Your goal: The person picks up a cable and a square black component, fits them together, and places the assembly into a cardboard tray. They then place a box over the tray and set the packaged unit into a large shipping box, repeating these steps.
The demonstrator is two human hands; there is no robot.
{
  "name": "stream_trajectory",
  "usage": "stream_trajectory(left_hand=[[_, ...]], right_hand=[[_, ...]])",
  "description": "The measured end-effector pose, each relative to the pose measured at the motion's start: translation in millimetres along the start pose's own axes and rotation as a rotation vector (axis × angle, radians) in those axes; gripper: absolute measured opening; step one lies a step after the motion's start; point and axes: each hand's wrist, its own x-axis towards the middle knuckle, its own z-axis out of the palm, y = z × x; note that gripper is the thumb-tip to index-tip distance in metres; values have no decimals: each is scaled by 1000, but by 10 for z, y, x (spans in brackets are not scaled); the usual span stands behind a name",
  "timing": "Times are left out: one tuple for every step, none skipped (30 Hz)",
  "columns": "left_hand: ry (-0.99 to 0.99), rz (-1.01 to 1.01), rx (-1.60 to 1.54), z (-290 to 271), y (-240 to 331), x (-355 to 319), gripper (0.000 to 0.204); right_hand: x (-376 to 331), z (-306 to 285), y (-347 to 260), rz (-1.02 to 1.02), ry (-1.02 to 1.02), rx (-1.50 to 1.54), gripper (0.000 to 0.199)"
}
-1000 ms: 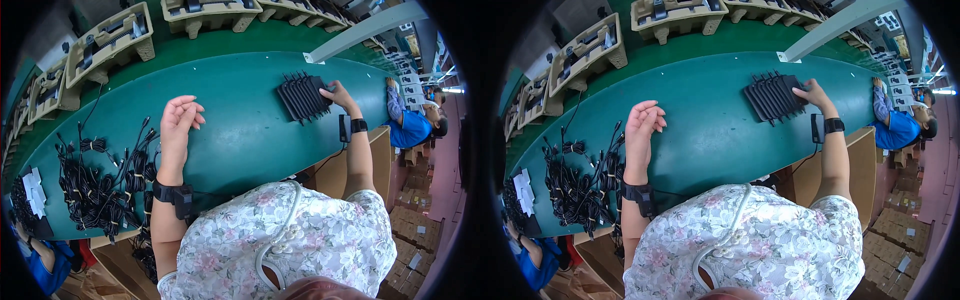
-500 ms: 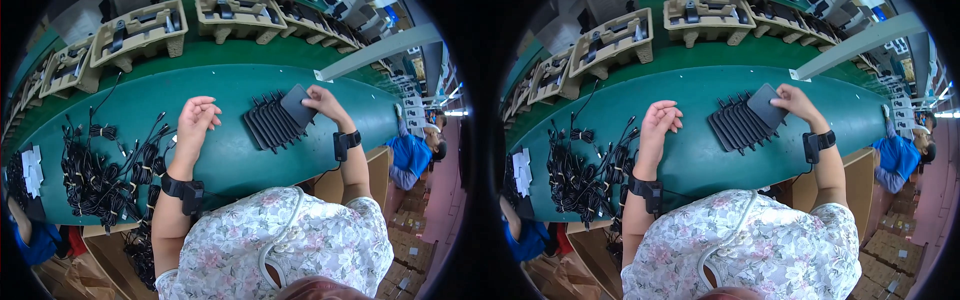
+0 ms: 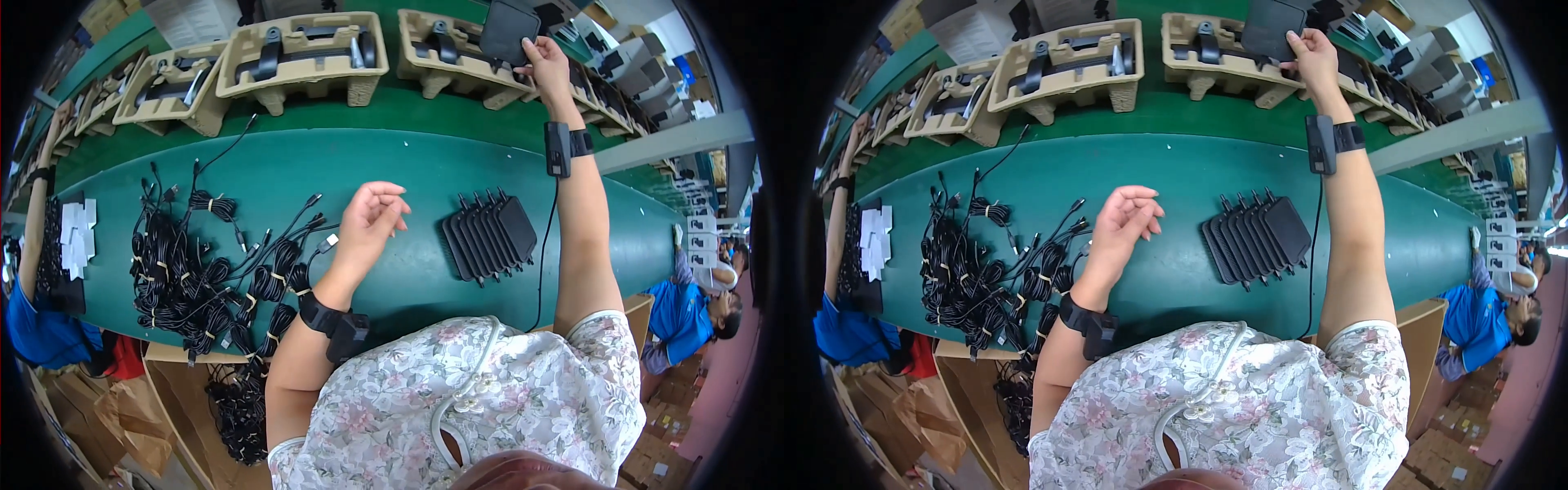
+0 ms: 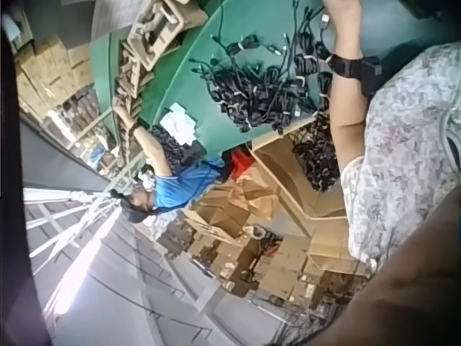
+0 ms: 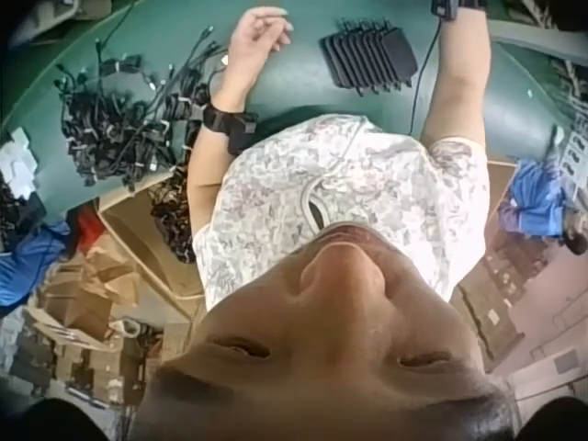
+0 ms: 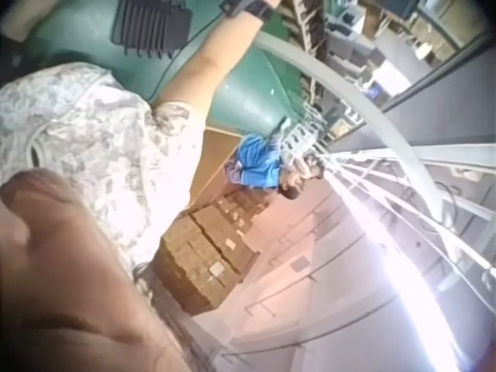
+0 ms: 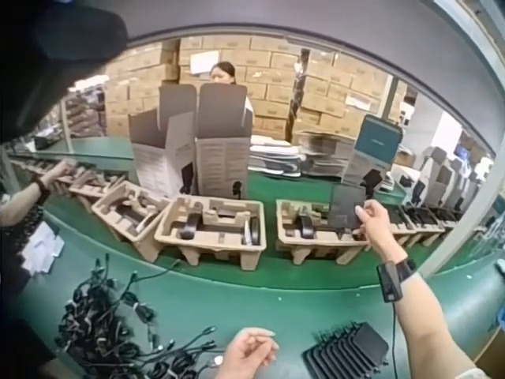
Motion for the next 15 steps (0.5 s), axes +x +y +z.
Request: stream_trajectory(left_hand=[[-15,-17,6,-4,1,-5,18],[1,-16,3,-11,4,2,18],[-5,-14,-10,-22,2,-2,18],[-12,-13,-24,-28,-2,2,17],[-15,-11,-37,-14,-4,4,17],[12,-12,-37,-5,-3,1,17],[-25,19,-52,28,-6,24,17],[-35,48,-63,11,-16,4,16],[-26,60,-64,-3,-45,-8,17],[-25,75,-65,11,-92,12,17],[-38,39,-51,17,-128,-9,17],[-75,5,-43,54,-150,9,18],[-36,4,-41,71,-176,14,18],[-50,2,-27,91,-195,13,19],[-67,-2,-11,96,-204,7,21]], right_hand=[[77,24,31,-8,-12,-47,18],[139,31,60,-8,-29,-43,18],[172,83,50,23,-50,-190,21],[204,128,36,50,-72,-338,24],[242,151,44,74,-97,-486,27],[297,92,156,-54,-70,-684,29],[352,18,256,-188,-40,-877,32],[299,75,236,-329,-35,-1210,31],[162,211,99,-498,-27,-1525,31],[5,397,-91,-579,-15,-1489,30],[-152,602,-269,-657,0,-1448,28],[-277,763,-423,-679,-23,-1423,28],[-439,984,-549,-808,-158,-1225,25],[-641,1201,-679,-921,-286,-1023,22],[-893,1460,-813,-910,-442,-870,20]])
